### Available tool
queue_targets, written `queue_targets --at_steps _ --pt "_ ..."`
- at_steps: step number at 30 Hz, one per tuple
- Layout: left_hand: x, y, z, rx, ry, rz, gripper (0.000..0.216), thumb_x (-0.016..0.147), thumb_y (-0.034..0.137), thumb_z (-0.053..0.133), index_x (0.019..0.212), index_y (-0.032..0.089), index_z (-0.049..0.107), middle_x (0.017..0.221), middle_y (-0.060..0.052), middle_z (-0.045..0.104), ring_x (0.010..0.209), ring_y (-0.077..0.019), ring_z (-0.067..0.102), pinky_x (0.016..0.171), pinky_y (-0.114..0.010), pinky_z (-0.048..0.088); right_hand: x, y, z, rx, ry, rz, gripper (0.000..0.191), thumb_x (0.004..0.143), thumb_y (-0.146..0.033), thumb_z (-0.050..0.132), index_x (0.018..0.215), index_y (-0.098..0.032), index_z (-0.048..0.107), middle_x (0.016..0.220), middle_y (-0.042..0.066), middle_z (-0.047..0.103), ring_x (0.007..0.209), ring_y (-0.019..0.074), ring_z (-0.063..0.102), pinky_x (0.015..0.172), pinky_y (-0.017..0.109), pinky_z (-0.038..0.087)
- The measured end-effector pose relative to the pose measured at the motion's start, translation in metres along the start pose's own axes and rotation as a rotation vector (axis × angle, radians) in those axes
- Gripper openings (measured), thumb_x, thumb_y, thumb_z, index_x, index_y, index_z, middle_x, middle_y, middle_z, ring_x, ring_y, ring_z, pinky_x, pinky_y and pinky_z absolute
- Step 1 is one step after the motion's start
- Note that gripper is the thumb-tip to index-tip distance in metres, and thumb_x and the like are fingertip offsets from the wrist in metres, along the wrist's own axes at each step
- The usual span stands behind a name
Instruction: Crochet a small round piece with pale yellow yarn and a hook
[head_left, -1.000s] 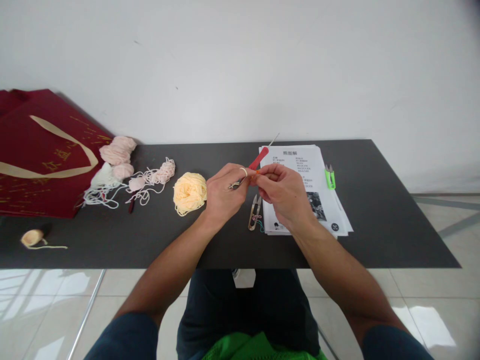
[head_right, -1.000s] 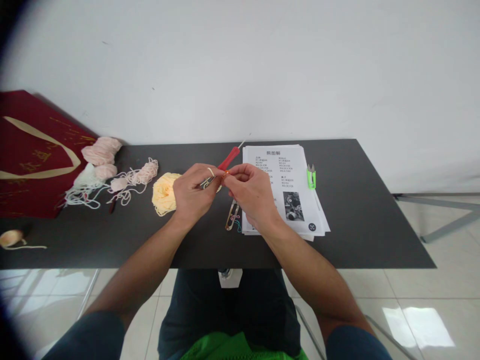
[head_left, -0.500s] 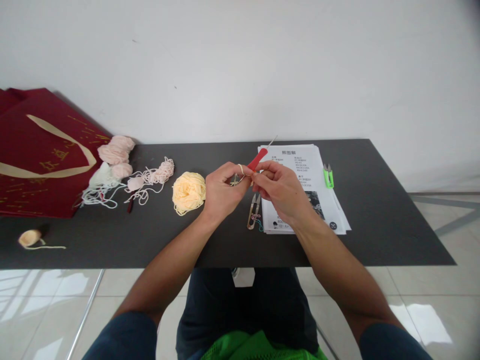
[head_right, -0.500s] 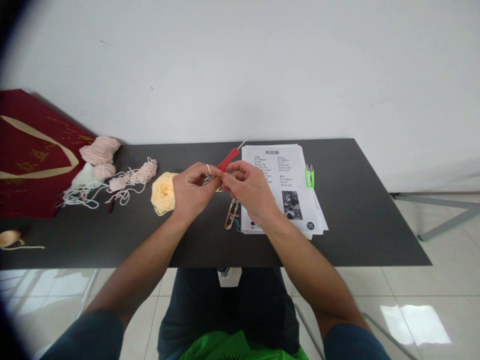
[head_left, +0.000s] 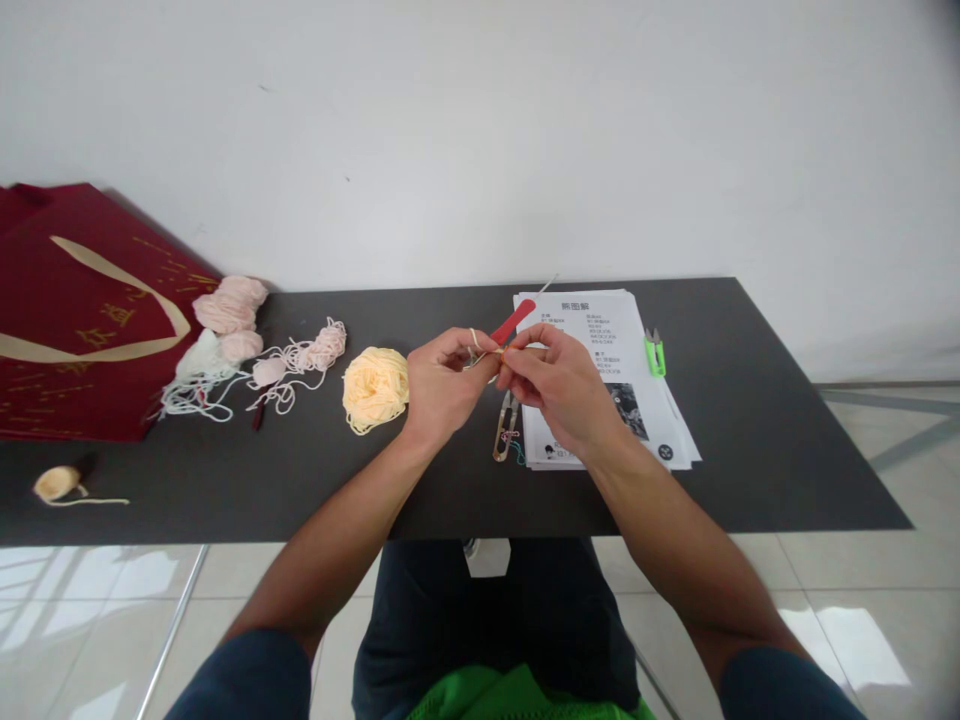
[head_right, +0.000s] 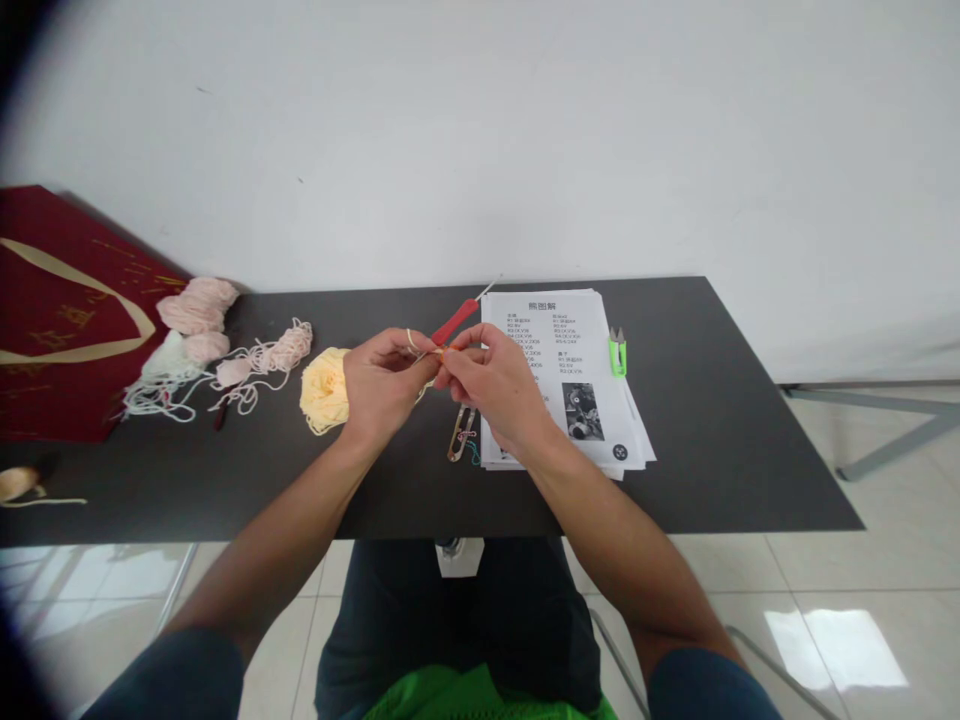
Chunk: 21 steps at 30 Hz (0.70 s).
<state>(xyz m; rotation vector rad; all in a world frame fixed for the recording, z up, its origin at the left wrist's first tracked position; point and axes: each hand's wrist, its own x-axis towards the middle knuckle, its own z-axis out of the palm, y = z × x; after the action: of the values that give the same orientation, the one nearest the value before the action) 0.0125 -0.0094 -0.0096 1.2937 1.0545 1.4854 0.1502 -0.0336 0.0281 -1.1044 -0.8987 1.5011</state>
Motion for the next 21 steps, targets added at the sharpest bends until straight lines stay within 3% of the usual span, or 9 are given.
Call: queue_targets --at_steps 8,21 --pt "0.0018 -0.0043 -0.0012 -0.122 -0.031 -0.057 0.015 0.069 0.015 0.086 0.078 0.018 0.075 0.069 0.002 0.072 0.059 -0.0084 0.064 0.057 -0.019 0.051 0.0008 0.0038 -0.0032 -0.096 0.019 -0.062 0.018 0.076 -0.022 0.078 0.083 -0.021 0.061 0.056 -0.004 0.066 0.052 0.0091 0.058 0.047 0.021 0.032" --pt "-0.0018 -0.0072 -0.0013 0.024 -0.057 0.06 0.01 0.074 0.016 0.081 0.08 0.02 0.074 0.076 0.001 0.072 0.066 -0.0104 0.064 0.06 -0.022 0.05 0.0013 0.0001 -0.0079 -0.148 -0.015 -0.037 0.02 0.073 -0.021 0.079 0.082 -0.022 0.061 0.057 -0.004 0.068 0.05 0.0111 0.06 0.051 0.024 0.039"
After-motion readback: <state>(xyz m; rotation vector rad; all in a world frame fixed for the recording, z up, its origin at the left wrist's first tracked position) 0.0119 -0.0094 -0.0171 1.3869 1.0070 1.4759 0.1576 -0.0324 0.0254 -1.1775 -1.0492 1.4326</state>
